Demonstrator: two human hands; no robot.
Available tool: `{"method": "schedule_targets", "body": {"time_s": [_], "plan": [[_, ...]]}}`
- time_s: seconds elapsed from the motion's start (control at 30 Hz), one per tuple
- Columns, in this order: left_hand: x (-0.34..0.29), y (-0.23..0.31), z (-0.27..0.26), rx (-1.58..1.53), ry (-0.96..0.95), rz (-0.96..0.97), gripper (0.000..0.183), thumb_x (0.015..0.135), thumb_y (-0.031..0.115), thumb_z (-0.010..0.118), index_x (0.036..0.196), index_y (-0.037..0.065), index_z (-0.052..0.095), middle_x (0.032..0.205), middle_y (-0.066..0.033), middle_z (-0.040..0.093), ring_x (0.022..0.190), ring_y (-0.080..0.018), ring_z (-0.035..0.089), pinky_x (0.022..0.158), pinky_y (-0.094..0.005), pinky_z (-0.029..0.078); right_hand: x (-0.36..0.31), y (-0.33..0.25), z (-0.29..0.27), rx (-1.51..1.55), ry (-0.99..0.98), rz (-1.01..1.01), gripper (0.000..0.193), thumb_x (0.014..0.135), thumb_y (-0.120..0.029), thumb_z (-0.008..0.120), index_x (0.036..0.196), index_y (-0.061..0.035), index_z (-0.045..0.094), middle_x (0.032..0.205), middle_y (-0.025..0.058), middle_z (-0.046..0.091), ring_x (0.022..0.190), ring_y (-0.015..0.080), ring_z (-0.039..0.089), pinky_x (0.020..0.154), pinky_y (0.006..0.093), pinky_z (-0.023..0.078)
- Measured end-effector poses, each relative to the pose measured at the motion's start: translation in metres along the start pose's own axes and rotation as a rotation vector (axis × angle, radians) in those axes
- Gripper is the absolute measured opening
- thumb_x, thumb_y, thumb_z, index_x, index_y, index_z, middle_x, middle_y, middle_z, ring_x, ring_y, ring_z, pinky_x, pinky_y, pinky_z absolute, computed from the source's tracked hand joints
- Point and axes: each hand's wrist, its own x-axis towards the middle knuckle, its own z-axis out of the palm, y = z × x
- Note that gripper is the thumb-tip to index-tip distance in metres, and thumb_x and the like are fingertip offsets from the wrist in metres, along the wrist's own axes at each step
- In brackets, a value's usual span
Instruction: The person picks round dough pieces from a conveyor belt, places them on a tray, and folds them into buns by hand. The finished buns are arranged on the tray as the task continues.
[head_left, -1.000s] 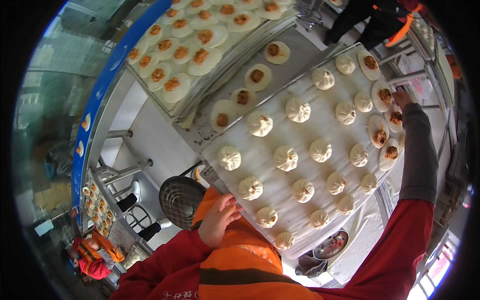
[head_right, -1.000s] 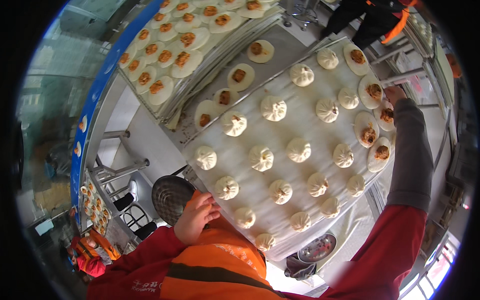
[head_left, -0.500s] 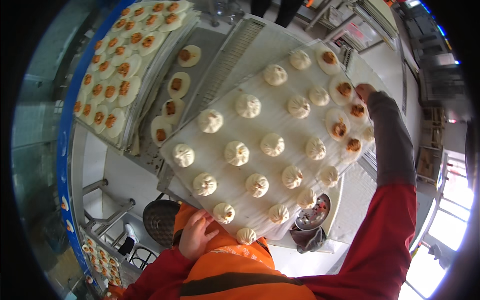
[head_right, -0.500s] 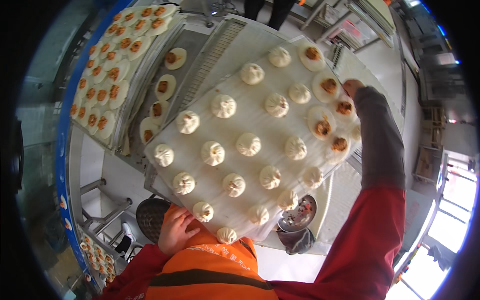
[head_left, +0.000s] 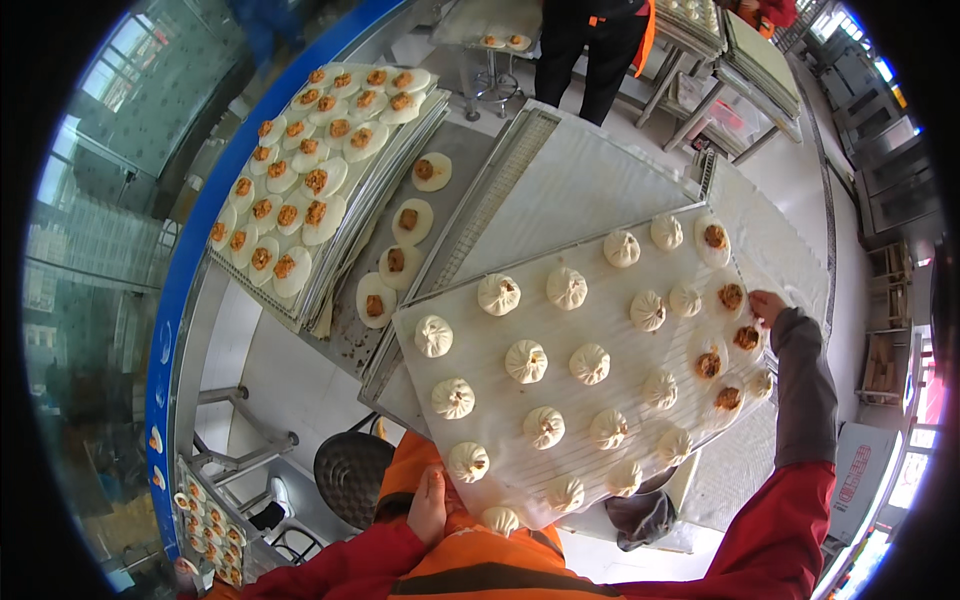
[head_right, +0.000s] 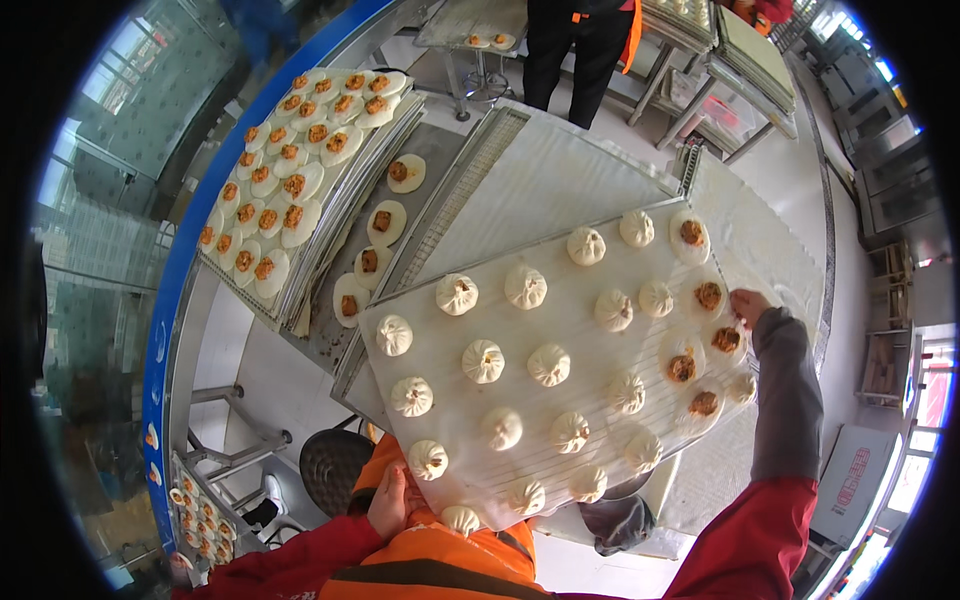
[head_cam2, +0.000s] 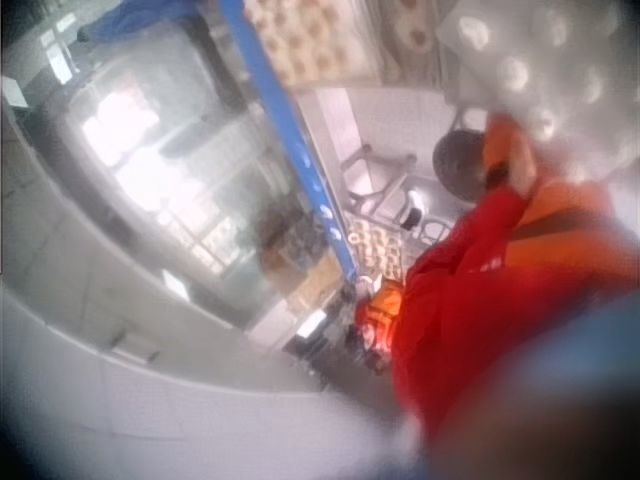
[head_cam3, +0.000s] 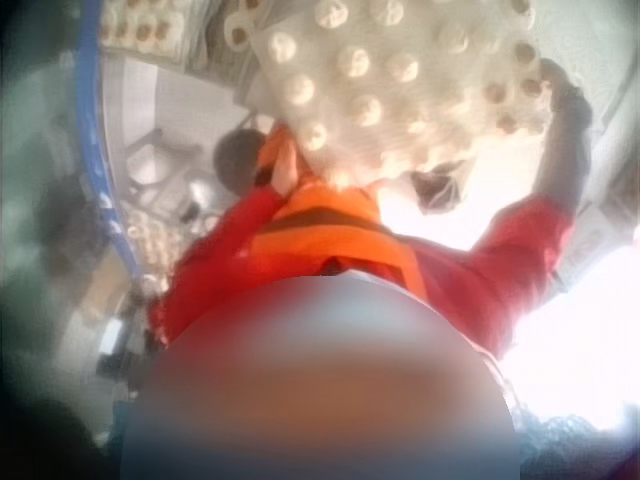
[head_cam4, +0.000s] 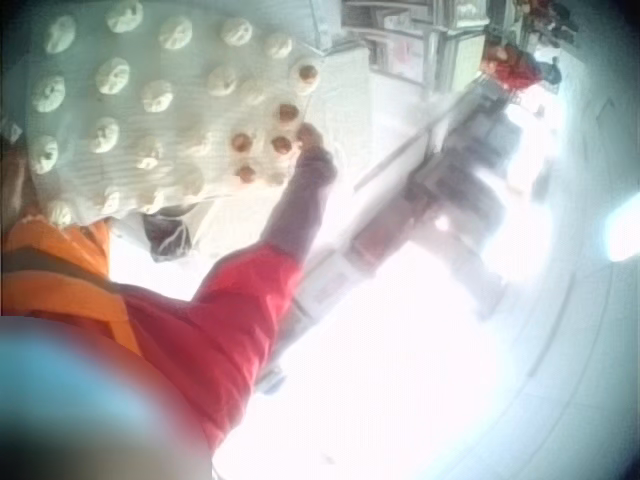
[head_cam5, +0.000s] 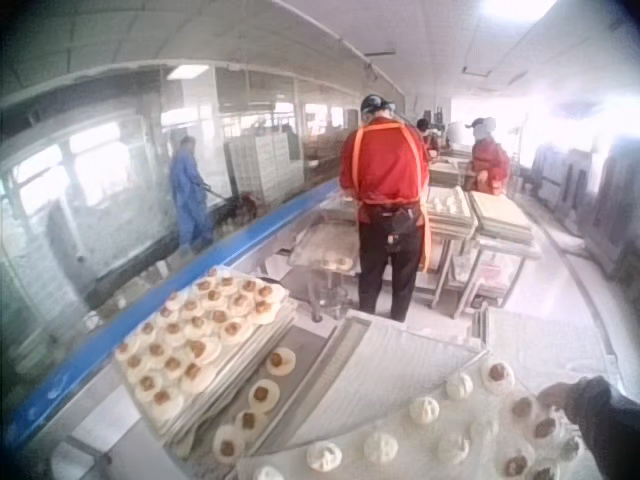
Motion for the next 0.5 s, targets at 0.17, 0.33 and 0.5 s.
{"method": "schedule_targets", "body": {"time_s": [0.17, 0.33, 0.5], "plan": [[0.012, 0.002, 0.007, 0.053, 0.199, 0.214, 0.029, 0.107, 0.032, 0.037, 0.112, 0.008, 0.053, 0.091, -0.0019, 0.056, 0.073, -0.0083, 0.049, 0.064, -0.0243, 0.043, -0.049, 0.036, 0.023, 0.179, 0.077, 0.017, 0.023, 0.098, -0.025, 0.054, 0.112, -0.0117, 0.067, 0.077, -0.0045, 0.061, 0.064, 0.0084, 0.053, 0.052, 0.0255, 0.042], [0.019, 0.024, 0.019, 0.189, 0.373, 0.351, 0.03, 0.107, 0.028, 0.036, 0.109, 0.004, 0.052, 0.093, -0.0045, 0.056, 0.08, -0.0126, 0.053, 0.072, -0.0278, 0.045, -0.092, 0.069, 0.043, 0.229, 0.131, 0.109, 0.025, 0.099, -0.026, 0.054, 0.112, -0.0084, 0.066, 0.076, -0.0021, 0.061, 0.063, 0.0101, 0.052, 0.051, 0.0272, 0.042], [0.024, 0.072, 0.015, 0.533, 0.411, 0.638, 0.024, 0.105, 0.02, 0.041, 0.109, 0.0, 0.055, 0.092, -0.01, 0.06, 0.084, -0.0221, 0.053, 0.08, -0.0313, 0.044, -0.136, 0.087, 0.056, 0.366, 0.119, 0.144, 0.019, 0.101, -0.031, 0.05, 0.108, -0.0191, 0.064, 0.082, -0.0078, 0.06, 0.068, 0.0064, 0.055, 0.057, 0.028, 0.048]]}}
